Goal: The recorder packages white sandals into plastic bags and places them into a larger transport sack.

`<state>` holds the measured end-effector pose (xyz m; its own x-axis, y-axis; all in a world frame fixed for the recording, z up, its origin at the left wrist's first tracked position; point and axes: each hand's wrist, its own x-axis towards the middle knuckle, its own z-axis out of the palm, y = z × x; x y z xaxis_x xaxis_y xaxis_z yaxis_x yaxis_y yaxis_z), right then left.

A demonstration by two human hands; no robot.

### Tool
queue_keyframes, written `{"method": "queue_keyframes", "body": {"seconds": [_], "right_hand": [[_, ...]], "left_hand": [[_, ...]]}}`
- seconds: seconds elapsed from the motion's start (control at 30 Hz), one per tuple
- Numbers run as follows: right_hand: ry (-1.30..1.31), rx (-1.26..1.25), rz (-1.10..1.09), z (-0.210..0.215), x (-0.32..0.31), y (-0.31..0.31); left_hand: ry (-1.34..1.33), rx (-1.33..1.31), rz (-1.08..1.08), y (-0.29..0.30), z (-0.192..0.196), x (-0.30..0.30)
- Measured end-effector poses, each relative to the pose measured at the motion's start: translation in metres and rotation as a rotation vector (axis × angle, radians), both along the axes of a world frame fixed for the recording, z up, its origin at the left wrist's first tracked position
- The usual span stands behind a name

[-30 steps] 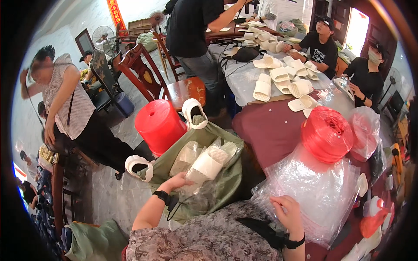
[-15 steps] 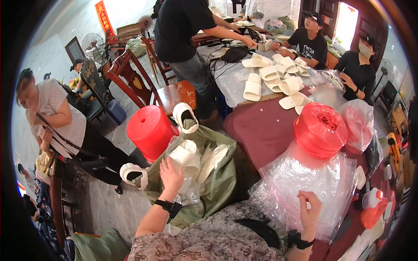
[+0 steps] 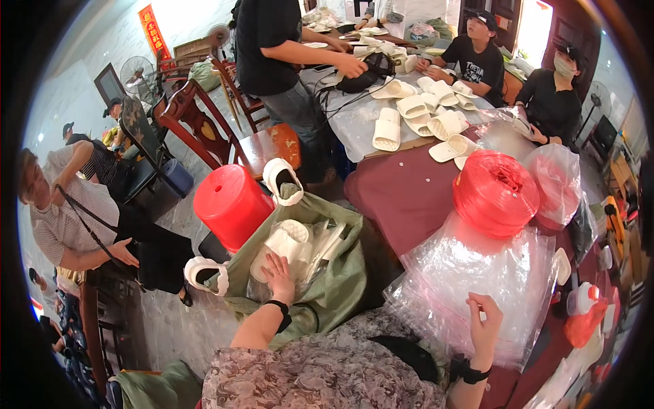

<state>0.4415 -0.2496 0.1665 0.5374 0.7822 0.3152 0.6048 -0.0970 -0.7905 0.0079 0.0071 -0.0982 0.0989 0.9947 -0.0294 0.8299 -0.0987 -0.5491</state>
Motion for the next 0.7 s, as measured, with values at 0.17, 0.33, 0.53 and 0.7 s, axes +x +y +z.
{"method": "queue_keyframes", "body": {"seconds": [0.17,0.33,0.53,0.7], "right_hand": [[-0.045,0.045,-0.046,0.002,0.011,-0.009],[-0.255,0.010,-0.201,-0.009,0.024,-0.027],[-0.421,-0.157,-0.188,-0.038,0.027,-0.045],[-0.362,-0.251,-0.145,-0.051,0.020,-0.052]], "left_hand": [[-0.447,-0.010,-0.108,-0.009,0.023,-0.016],[-0.651,-0.184,0.049,-0.028,0.119,0.023],[-0.683,0.058,-0.242,-0.026,0.176,0.100],[-1.014,-0.404,-0.646,-0.020,0.202,0.181]]}}
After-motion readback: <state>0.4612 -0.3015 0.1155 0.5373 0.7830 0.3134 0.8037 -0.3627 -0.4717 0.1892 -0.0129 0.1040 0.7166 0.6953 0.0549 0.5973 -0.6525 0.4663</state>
